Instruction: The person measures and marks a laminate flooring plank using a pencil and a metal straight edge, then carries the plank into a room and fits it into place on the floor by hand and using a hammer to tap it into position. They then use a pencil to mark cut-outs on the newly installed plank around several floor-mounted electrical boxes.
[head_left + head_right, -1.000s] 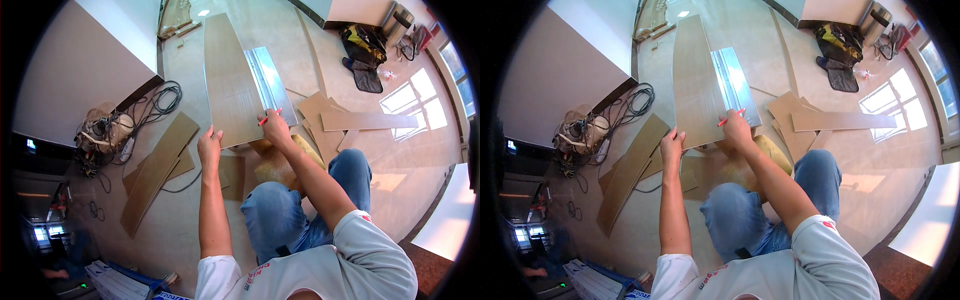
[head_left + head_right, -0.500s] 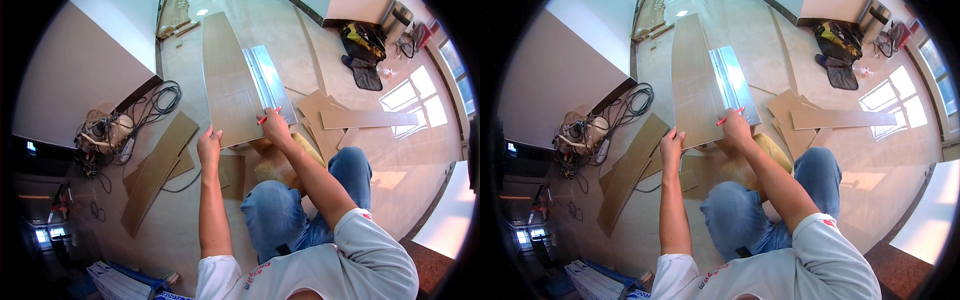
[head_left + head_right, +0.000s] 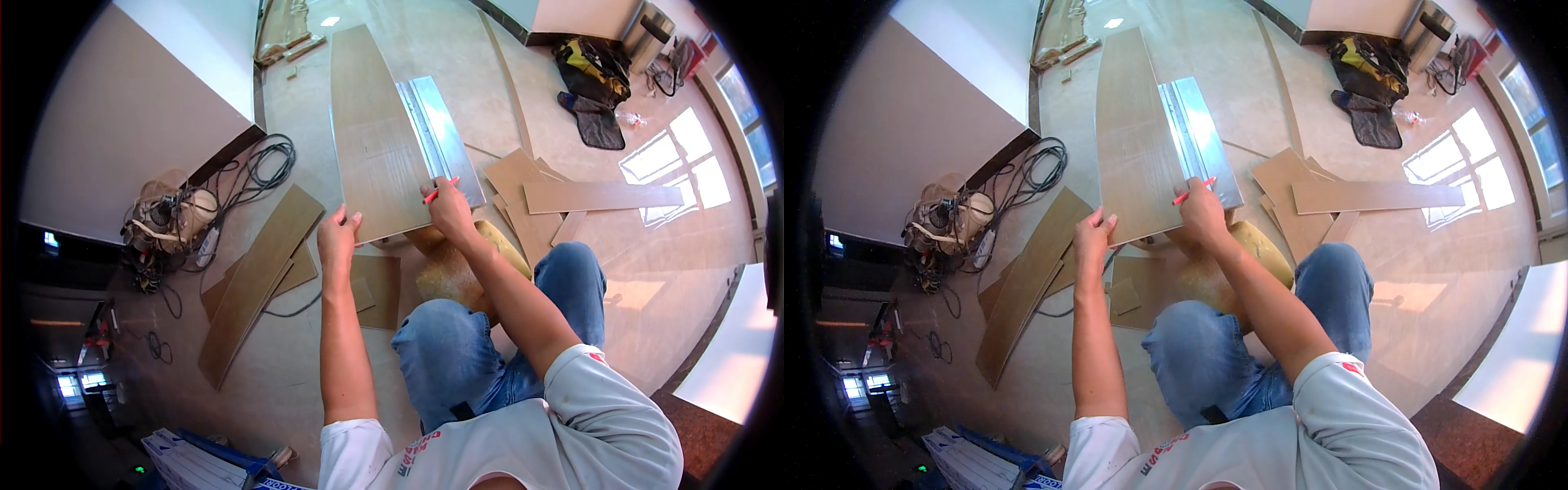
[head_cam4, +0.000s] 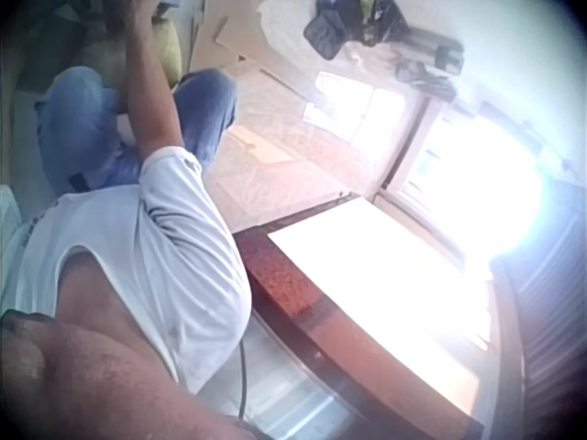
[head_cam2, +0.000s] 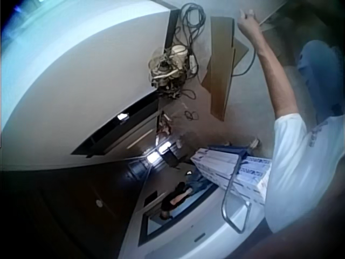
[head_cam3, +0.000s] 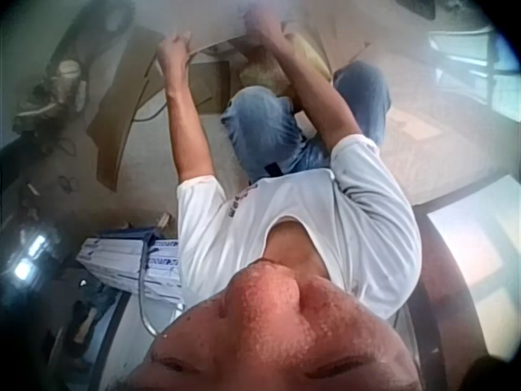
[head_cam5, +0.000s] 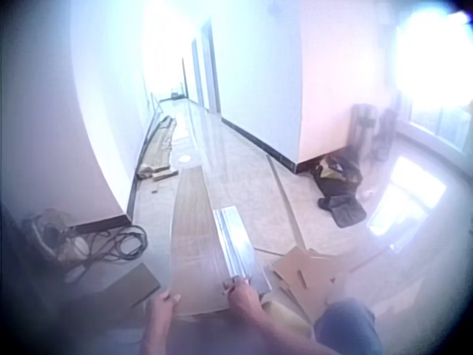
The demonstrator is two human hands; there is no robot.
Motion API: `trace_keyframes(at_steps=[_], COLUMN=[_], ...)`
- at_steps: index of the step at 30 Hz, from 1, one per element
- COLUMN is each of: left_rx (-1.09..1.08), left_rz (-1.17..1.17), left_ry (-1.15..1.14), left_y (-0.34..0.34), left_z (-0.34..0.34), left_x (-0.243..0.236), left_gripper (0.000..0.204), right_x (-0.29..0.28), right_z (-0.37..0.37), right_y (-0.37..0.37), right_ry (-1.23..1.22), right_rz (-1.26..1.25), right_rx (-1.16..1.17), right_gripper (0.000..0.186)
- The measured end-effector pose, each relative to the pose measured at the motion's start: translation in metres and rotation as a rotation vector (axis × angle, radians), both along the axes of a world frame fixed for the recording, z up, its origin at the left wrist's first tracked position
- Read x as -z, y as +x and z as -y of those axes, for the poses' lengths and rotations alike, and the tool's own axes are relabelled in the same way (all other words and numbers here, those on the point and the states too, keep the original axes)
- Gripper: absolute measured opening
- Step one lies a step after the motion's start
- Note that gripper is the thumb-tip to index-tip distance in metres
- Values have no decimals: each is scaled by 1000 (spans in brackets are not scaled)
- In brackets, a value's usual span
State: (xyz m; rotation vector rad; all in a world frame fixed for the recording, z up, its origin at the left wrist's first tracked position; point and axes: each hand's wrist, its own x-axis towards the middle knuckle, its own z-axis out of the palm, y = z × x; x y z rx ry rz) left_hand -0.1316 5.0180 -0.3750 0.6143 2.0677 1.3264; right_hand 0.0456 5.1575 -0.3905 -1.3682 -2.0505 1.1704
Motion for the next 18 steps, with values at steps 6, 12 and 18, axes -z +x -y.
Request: trace_keyframes(at_steps=[6, 12, 18], left_rx=[19, -14, -33], left_rz=[-57, -83, -143], left_ry=[-30, -56, -51], left_y=[2, 2, 5], left_z=[-3, -4, -4], left_x=[-2, 1, 6], left_gripper=[43, 45, 51], right_x=[3, 2, -3], right_z=[-1, -2, 0], right_y=[0, 0, 0], right_ry=[19, 10, 8], right_rz=[-40, -42, -5], right_rx=[20, 19, 12], right_gripper=[37, 38, 39])
